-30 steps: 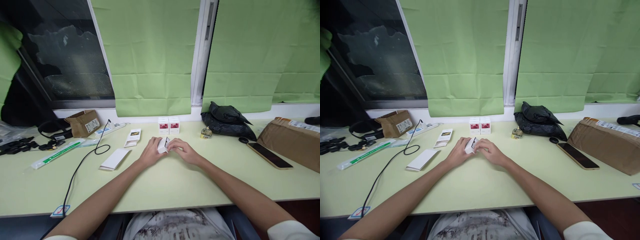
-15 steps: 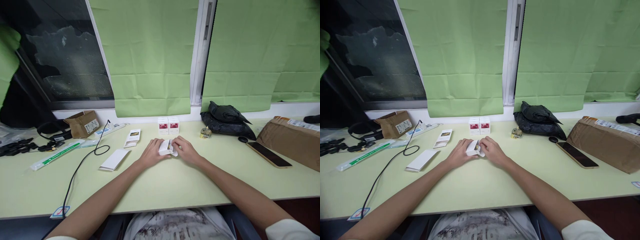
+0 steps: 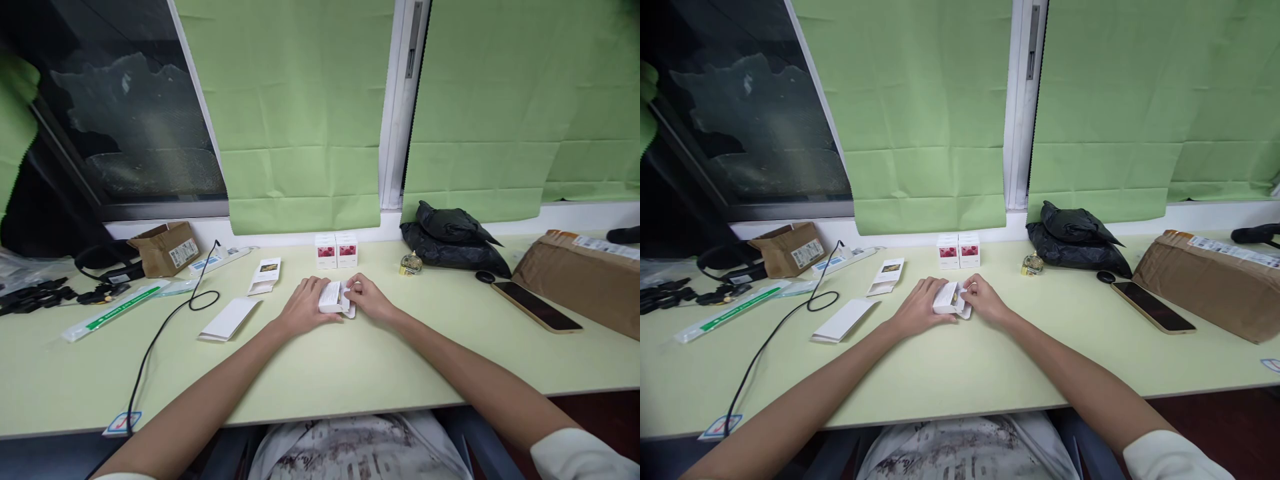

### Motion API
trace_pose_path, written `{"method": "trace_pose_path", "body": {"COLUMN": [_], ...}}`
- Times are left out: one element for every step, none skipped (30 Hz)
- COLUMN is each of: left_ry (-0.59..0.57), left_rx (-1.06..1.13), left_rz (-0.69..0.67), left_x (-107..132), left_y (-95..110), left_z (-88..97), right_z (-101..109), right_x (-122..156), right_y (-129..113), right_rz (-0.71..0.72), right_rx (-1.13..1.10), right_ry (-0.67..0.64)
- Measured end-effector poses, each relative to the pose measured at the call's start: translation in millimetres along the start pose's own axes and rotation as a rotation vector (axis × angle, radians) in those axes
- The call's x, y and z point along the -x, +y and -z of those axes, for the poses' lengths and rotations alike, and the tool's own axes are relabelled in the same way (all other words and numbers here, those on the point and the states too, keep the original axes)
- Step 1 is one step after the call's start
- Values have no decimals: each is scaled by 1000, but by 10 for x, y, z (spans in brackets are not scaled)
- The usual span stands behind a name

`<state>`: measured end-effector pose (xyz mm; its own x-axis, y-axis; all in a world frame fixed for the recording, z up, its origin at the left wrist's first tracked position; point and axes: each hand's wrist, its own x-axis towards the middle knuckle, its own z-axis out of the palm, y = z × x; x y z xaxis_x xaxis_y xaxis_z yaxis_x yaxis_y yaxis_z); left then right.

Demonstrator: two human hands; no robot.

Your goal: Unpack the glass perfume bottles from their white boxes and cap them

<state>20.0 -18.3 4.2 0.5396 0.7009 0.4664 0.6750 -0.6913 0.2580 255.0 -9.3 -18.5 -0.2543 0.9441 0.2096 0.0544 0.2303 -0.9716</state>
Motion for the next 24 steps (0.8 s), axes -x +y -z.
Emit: {"method": "trace_pose_path", "body": {"left_ry": [-12,-23,-32,-38,-42,-43,-42,-40,-39,-37,-35,-35,-37,-37,-37,-36,-36,-33,-28,-19,-7,12,40,74], "left_rx": [6,8,5,-3,-16,-30,-45,-58,-70,-80,-88,-96,-104,-113,-124,-136,-148,-159,-170,-180,-189,-198,-200,-188], "left_rz": [5,12,20,29,39,47,54,57,57,53,49,44,39,34,31,29,29,34,42,54,68,87,113,150], "left_x": [-6,-14,-23,-32,-41,-48,-52,-55,-55,-53,-50,-47,-45,-43,-42,-42,-41,-39,-37,-35,-32,-31,-31,-35], "left_y": [2,1,-4,-14,-28,-46,-66,-89,-111,-132,-151,-167,-179,-189,-197,-204,-210,-217,-223,-229,-233,-237,-238,-237], "left_z": [6,10,13,13,13,11,10,10,12,15,21,29,39,51,64,79,95,114,135,158,183,208,233,255], "right_z": [12,30,56,92,139,195,260,330,402,472,538,596,648,693,733,771,807,843,877,910,940,966,987,1002], "right_x": [-13,-27,-44,-64,-83,-103,-120,-133,-142,-148,-150,-151,-151,-151,-152,-154,-157,-160,-163,-166,-167,-166,-164,-159], "right_y": [1,-3,-9,-16,-22,-26,-26,-24,-19,-13,-8,-2,2,4,6,6,7,9,12,16,22,29,36,43], "right_rz": [-23,-47,-70,-89,-107,-122,-136,-152,-159,-148,-136,-131,-130,-133,-138,-143,-146,-147,-147,-147,-148,-150,-153,-156], "right_rx": [-9,-9,0,20,54,103,166,248,348,469,599,701,760,803,825,841,865,891,916,939,960,978,994,1007], "right_ry": [-2,-2,0,5,13,24,35,41,43,52,49,50,54,58,66,75,85,97,109,123,135,147,159,172]}}
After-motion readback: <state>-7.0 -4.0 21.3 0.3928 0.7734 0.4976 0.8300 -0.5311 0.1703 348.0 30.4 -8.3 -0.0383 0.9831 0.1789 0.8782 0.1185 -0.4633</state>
